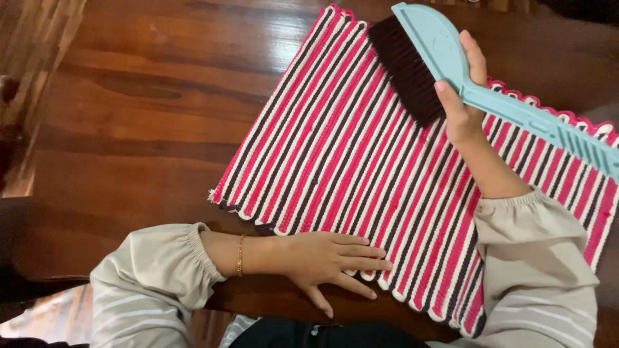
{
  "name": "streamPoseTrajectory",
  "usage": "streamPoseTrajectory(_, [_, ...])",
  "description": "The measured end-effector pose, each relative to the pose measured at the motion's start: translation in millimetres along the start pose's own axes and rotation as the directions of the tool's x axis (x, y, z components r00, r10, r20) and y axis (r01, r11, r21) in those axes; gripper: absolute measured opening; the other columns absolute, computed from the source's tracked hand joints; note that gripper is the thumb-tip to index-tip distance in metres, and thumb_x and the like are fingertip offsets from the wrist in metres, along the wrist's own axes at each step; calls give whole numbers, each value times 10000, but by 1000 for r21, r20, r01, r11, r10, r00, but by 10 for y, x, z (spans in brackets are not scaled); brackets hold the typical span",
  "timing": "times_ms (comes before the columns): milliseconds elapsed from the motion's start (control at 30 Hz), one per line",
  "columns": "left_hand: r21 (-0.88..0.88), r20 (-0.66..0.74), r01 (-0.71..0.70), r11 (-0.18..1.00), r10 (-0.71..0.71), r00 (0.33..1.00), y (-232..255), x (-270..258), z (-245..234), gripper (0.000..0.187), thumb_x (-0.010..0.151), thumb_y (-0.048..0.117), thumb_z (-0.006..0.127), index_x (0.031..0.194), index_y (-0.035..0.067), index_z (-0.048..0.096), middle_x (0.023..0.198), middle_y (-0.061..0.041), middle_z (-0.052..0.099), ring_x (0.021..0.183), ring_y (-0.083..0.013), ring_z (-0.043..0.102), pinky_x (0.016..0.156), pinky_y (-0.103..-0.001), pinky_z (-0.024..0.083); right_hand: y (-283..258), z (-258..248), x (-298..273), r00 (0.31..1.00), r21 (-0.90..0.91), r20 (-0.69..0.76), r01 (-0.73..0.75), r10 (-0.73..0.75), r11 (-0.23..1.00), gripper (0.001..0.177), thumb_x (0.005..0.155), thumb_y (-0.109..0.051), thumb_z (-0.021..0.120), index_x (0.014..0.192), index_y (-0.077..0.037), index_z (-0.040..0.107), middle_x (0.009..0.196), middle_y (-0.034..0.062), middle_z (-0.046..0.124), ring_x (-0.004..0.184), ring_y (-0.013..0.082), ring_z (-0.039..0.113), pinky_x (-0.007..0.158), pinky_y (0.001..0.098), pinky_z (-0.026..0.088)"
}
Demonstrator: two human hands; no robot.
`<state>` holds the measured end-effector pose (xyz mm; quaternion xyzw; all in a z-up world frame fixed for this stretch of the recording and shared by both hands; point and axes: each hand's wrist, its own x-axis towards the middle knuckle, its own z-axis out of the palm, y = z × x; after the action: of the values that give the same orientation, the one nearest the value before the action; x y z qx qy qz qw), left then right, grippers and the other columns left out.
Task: Sweep a striped rug on a wooden table using a small hand broom.
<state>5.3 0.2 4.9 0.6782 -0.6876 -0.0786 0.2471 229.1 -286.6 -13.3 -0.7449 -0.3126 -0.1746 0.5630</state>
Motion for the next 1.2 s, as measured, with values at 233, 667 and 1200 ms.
streamPoseTrajectory(233, [33, -12, 26, 999, -26, 1000, 26, 19, 11, 721, 851, 668, 608, 1444, 260, 560, 1668, -136, 266, 1551, -329, 293, 1281, -486, 251, 183, -53, 33, 993, 156, -70, -80, 92, 985, 633, 1056, -216, 624, 1609, -148, 324, 1587, 104, 511, 1446, 213, 442, 1288, 377, 294])
streamPoseTrajectory(667, [64, -19, 17, 998, -15, 1000, 8, 26, 16, 726, 852, 688, 597, 1442, 267, 568, 1662, -128, 278, 1553, -315, 299, 1290, -472, 250, -52, -97, 62, 996, 60, 8, -92, 92, 994, 649, 1083, -201, 587, 1634, -152, 248, 1632, 109, 394, 1520, 230, 355, 1331, 395, 256])
streamPoseTrajectory(1200, [55, -7, 2, 998, -1, 1000, 44, 25, 24, 697, 880, 647, 569, 1470, 277, 519, 1663, -175, 257, 1568, -355, 260, 1315, -509, 242, -1087, 1526, -2, 640, 642, 624, -92, -449, 761, 544, 1098, -77, 576, 1577, -293, 437, 1372, 135, 622, 1017, 241, 694, 962, 366, 638])
